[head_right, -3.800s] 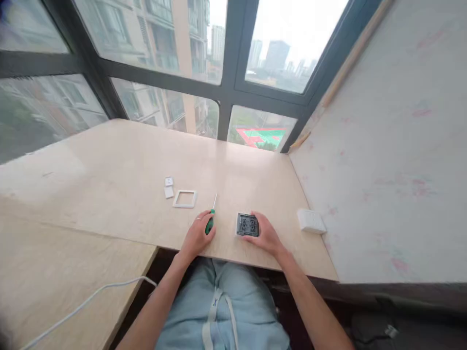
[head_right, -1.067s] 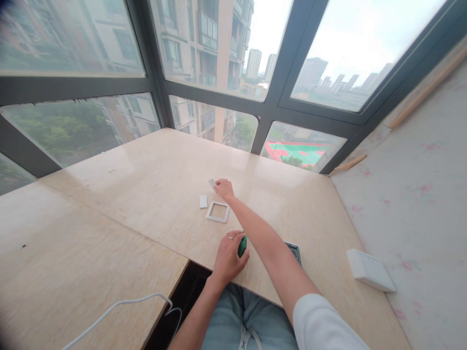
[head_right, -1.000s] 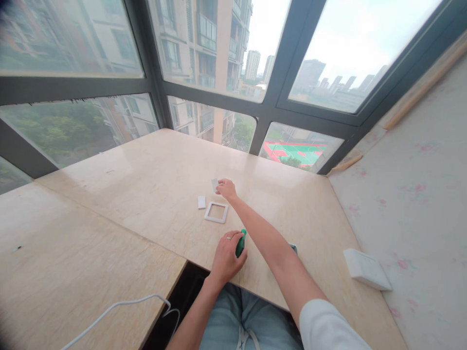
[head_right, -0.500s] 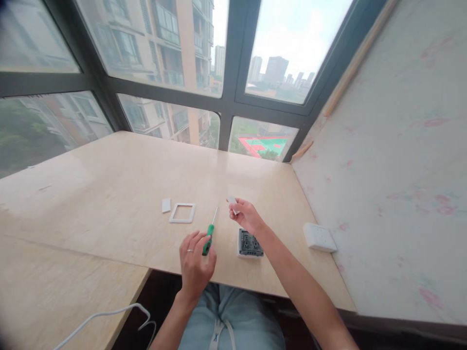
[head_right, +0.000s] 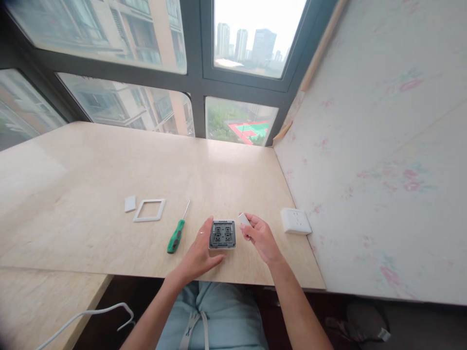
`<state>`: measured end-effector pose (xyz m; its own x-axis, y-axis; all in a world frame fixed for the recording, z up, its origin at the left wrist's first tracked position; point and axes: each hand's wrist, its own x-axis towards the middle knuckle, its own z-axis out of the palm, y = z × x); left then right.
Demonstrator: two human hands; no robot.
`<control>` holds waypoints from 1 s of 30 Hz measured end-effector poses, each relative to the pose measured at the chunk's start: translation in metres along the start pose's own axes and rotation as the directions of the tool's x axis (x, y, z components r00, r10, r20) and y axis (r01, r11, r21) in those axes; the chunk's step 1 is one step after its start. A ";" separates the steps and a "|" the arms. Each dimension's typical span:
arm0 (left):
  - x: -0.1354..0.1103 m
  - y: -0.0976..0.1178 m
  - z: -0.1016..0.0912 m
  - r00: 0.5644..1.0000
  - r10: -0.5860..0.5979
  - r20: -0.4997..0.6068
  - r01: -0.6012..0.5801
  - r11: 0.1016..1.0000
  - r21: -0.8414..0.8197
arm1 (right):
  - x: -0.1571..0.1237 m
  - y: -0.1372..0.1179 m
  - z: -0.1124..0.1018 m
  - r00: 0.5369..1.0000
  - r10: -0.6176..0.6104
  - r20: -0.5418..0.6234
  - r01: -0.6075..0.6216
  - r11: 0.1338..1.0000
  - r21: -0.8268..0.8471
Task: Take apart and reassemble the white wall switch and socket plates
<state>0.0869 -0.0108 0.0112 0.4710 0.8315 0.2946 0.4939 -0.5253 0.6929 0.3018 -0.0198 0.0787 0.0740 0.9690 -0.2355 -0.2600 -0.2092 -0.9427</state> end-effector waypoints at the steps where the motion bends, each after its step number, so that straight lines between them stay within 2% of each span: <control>1: 0.001 -0.002 0.001 1.000 -0.016 0.003 0.016 1.000 -0.004 | -0.002 0.002 -0.003 1.000 -0.004 -0.019 0.004 1.000 -0.012; 7: 0.009 0.005 -0.005 0.994 -0.098 -0.050 0.089 0.984 -0.156 | -0.009 0.014 -0.014 0.997 -0.078 -0.030 0.075 0.993 -0.093; 11: 0.010 0.014 -0.008 0.991 -0.065 -0.120 0.033 0.967 -0.254 | -0.013 0.019 -0.014 0.995 -0.092 -0.051 0.088 0.994 -0.061; 14: 0.011 0.017 -0.008 0.981 0.002 -0.192 -0.049 0.969 -0.242 | -0.016 0.018 -0.010 0.995 -0.072 -0.069 0.073 0.997 0.009; 18: 0.015 0.017 -0.008 0.974 0.076 -0.215 -0.118 0.974 -0.191 | -0.019 0.016 -0.004 0.998 -0.044 -0.049 0.048 0.995 0.086; 25: 0.021 0.017 -0.010 0.963 0.140 -0.230 -0.182 0.968 -0.175 | -0.013 0.028 -0.001 0.979 -0.057 -0.197 0.049 0.998 -0.041; 30: 0.023 0.017 -0.009 0.961 0.149 -0.234 -0.187 0.970 -0.152 | -0.013 0.034 -0.002 0.984 -0.040 -0.176 0.037 0.999 -0.019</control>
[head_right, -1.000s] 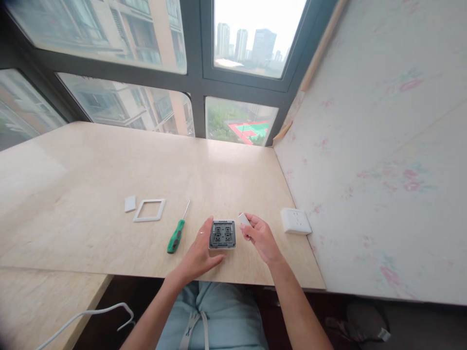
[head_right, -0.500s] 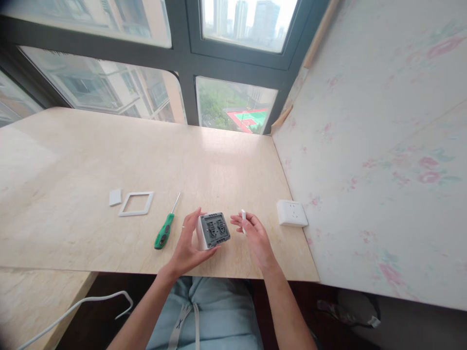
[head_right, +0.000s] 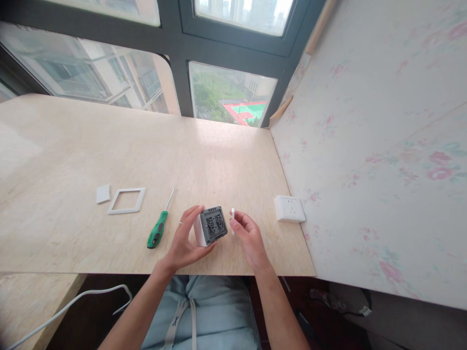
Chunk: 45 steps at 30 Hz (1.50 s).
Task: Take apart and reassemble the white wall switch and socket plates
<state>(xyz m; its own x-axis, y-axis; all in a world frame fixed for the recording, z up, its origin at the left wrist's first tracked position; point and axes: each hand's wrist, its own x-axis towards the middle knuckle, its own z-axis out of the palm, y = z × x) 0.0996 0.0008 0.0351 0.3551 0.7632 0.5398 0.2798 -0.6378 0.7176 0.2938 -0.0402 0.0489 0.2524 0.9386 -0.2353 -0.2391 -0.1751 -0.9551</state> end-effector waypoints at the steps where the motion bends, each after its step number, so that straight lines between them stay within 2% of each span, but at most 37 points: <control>1: 0.000 -0.001 0.001 1.000 0.001 0.007 -0.001 1.000 0.004 | 0.000 0.000 0.000 1.000 0.000 0.005 0.000 1.000 0.007; 11: 0.002 0.001 0.005 0.997 0.069 0.045 -0.072 0.995 0.074 | 0.003 -0.005 0.000 0.999 0.012 0.048 -0.011 1.000 -0.012; 15: 0.006 0.007 0.005 0.993 0.105 0.053 -0.110 0.989 0.095 | 0.006 -0.004 0.002 0.998 0.053 0.032 -0.055 0.997 0.062; 19: 0.009 0.011 0.006 0.990 0.127 0.068 -0.133 0.985 0.109 | 0.008 0.000 0.002 0.999 0.034 0.009 -0.034 0.999 0.040; 30: 0.018 0.020 0.009 0.990 0.088 0.112 -0.104 0.983 0.149 | 0.005 -0.006 0.008 0.999 -0.036 -0.019 0.034 0.995 -0.093; 40: 0.018 0.019 0.012 0.991 0.073 0.115 -0.089 0.986 0.144 | 0.008 0.001 0.007 0.999 -0.043 -0.010 0.042 0.994 -0.098; 45: 0.015 0.015 0.013 0.995 -0.008 0.095 -0.004 0.992 0.125 | 0.004 0.003 0.008 0.984 -0.178 -0.008 0.170 0.950 -0.262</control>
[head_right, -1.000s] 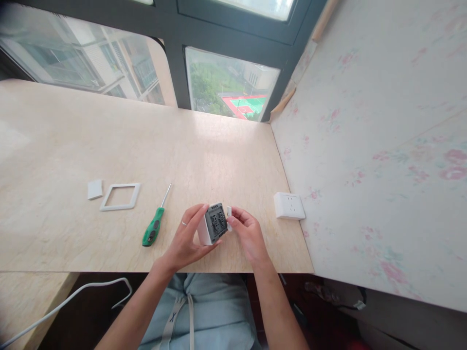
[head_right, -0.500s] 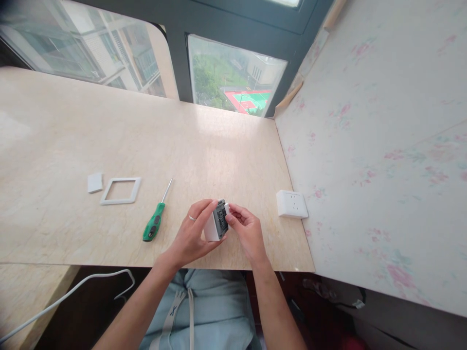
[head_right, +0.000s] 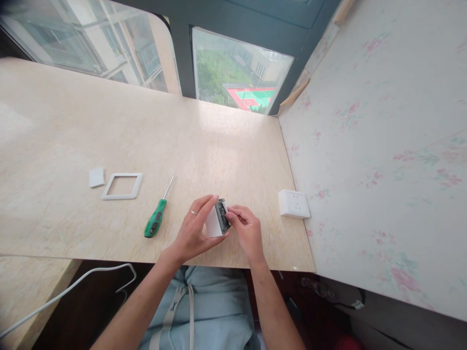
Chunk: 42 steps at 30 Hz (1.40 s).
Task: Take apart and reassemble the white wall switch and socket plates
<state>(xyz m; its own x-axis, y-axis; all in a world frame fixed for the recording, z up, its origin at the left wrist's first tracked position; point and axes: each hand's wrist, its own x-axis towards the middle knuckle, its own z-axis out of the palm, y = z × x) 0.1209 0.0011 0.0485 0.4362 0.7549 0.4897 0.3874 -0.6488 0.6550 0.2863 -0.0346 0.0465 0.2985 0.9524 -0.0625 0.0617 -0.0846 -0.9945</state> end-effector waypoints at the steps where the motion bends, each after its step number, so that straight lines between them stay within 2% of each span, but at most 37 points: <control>1: -0.001 -0.001 0.000 1.000 -0.020 -0.005 0.020 1.000 -0.009 | -0.002 0.000 0.000 0.999 -0.032 0.005 0.032 0.999 -0.043; 5: -0.005 -0.007 0.001 0.995 -0.083 -0.053 0.081 0.996 -0.042 | -0.009 0.002 0.004 0.992 -0.106 0.063 0.114 0.984 -0.137; 13: -0.012 -0.015 0.002 0.987 -0.124 -0.107 0.114 0.989 -0.089 | -0.015 0.009 0.010 0.982 -0.152 0.109 0.168 0.973 -0.157; 25: -0.017 -0.017 -0.002 0.984 -0.147 -0.105 0.133 0.983 -0.126 | -0.016 0.004 0.012 0.966 -0.195 0.170 0.237 0.929 -0.283; 36: -0.023 -0.021 -0.005 0.979 -0.181 -0.095 0.162 0.970 -0.179 | -0.020 0.002 0.020 0.927 -0.315 0.202 0.372 0.829 -0.418; 42: -0.027 -0.023 -0.006 0.977 -0.184 -0.108 0.162 0.970 -0.182 | -0.021 -0.001 0.024 0.911 -0.353 0.212 0.412 0.803 -0.432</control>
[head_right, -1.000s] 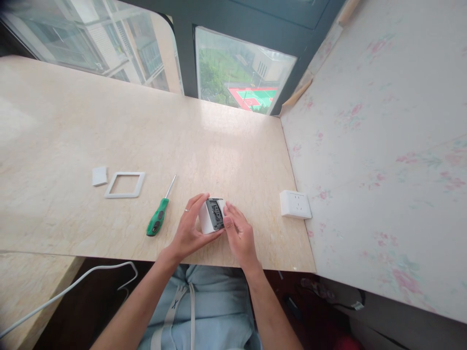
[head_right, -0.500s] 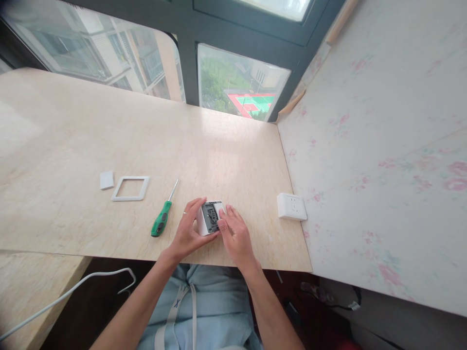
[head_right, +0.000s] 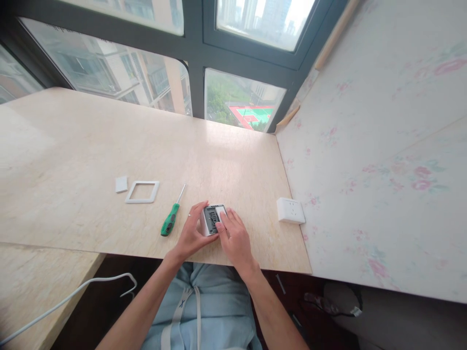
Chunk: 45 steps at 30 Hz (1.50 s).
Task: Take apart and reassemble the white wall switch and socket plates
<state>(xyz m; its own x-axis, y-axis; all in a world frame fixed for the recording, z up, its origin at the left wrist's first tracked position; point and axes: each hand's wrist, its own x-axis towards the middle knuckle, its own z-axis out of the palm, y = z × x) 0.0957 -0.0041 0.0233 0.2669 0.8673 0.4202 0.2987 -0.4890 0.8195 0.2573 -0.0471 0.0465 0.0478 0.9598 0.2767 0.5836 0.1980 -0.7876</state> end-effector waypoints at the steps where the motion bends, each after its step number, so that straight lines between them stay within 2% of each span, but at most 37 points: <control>1: -0.001 0.000 -0.001 1.000 -0.006 0.001 0.006 1.000 0.001 | 0.000 0.000 0.000 1.000 -0.008 0.008 0.008 1.000 -0.011; 10: -0.014 -0.007 -0.010 0.993 -0.108 0.042 0.107 0.994 0.024 | -0.007 0.005 0.009 0.988 -0.111 0.110 0.131 0.972 -0.194; 16: -0.015 -0.011 -0.011 0.987 -0.123 0.100 0.120 0.992 0.036 | -0.009 0.006 0.012 0.986 -0.100 0.131 0.131 0.959 -0.251; 20: -0.013 -0.011 -0.012 0.985 -0.125 0.120 0.123 0.992 0.024 | -0.011 0.010 0.009 0.987 -0.044 0.156 0.066 0.988 -0.139; 23: -0.011 -0.010 -0.012 0.985 -0.116 0.127 0.112 0.993 0.032 | -0.015 0.018 0.006 0.983 0.021 0.181 -0.027 0.999 0.035; 26: -0.010 -0.008 -0.012 0.986 -0.112 0.127 0.109 0.994 0.033 | -0.014 0.031 0.000 0.977 0.115 0.178 -0.154 0.962 0.225; 28: -0.009 -0.007 -0.013 0.985 -0.113 0.127 0.115 0.993 -0.008 | -0.008 0.038 -0.005 0.969 0.145 0.199 -0.210 0.907 0.364; 30: -0.010 -0.007 -0.014 0.987 -0.102 0.126 0.113 0.990 -0.085 | 0.001 0.043 -0.011 0.956 0.147 0.252 -0.262 0.813 0.520; 32: -0.009 -0.008 -0.015 0.990 -0.078 0.121 0.098 0.981 -0.166 | 0.010 0.043 -0.016 0.931 0.169 0.322 -0.349 0.663 0.662; 34: -0.008 -0.008 -0.014 0.992 -0.051 0.112 0.077 0.969 -0.235 | 0.017 0.040 -0.020 0.884 0.184 0.429 -0.461 0.493 0.738; 36: -0.006 -0.006 -0.011 0.994 -0.023 0.110 0.056 0.952 -0.301 | 0.022 0.037 -0.021 0.823 0.165 0.544 -0.564 0.362 0.742; 38: -0.002 -0.003 -0.007 0.992 0.009 0.122 0.036 0.933 -0.359 | 0.025 0.034 -0.019 0.761 0.140 0.633 -0.645 0.267 0.716; 40: 0.002 0.001 -0.003 0.990 0.028 0.136 0.027 0.920 -0.390 | 0.026 0.032 -0.017 0.718 0.131 0.683 -0.695 0.186 0.695; 42: 0.007 0.004 0.000 0.989 0.018 0.148 0.041 0.922 -0.385 | 0.026 0.029 -0.015 0.703 0.113 0.703 -0.711 0.115 0.693; 45: 0.014 0.008 0.003 0.980 -0.035 0.194 0.102 0.931 -0.350 | 0.027 0.024 -0.014 0.723 0.061 0.688 -0.690 0.030 0.723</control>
<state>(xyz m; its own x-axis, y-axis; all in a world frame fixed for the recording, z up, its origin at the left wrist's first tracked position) 0.1048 0.0036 0.0341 0.4292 0.8491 0.3079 -0.0153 -0.3340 0.9425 0.2842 -0.0189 0.0433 -0.4873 0.8432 -0.2269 -0.6015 -0.5125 -0.6128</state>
